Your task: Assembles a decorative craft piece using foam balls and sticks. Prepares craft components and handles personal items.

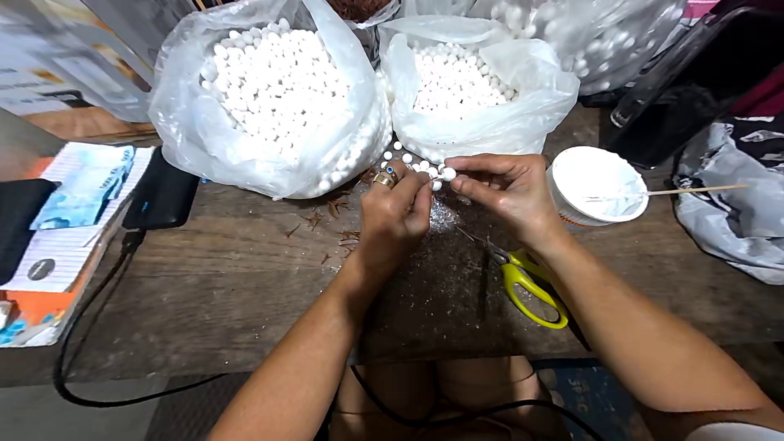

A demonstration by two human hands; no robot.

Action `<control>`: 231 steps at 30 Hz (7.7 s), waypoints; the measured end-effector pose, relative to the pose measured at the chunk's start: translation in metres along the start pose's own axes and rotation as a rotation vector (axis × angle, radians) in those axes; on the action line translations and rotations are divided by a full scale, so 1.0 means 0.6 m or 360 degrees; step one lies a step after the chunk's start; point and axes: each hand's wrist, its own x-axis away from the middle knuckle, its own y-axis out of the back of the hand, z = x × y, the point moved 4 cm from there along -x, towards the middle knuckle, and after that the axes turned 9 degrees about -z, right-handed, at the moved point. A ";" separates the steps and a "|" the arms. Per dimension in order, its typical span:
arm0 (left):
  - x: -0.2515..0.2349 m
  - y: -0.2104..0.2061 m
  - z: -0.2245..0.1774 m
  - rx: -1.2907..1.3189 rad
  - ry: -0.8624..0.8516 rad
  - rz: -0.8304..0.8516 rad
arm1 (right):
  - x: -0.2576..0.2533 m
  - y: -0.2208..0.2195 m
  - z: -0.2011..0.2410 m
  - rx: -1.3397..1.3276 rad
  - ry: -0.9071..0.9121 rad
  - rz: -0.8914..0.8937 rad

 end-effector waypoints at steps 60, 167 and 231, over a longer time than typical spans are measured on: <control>-0.001 -0.015 0.011 0.0948 0.1283 -0.0003 | -0.162 0.175 0.199 0.0986 0.0972 -0.0731; -0.035 0.031 0.062 0.0877 0.0866 0.0070 | -0.026 -0.066 -0.030 0.0842 0.0213 0.0522; -0.023 -0.019 0.039 0.0073 0.0320 0.0119 | -0.013 -0.002 -0.032 0.1100 0.0028 0.0438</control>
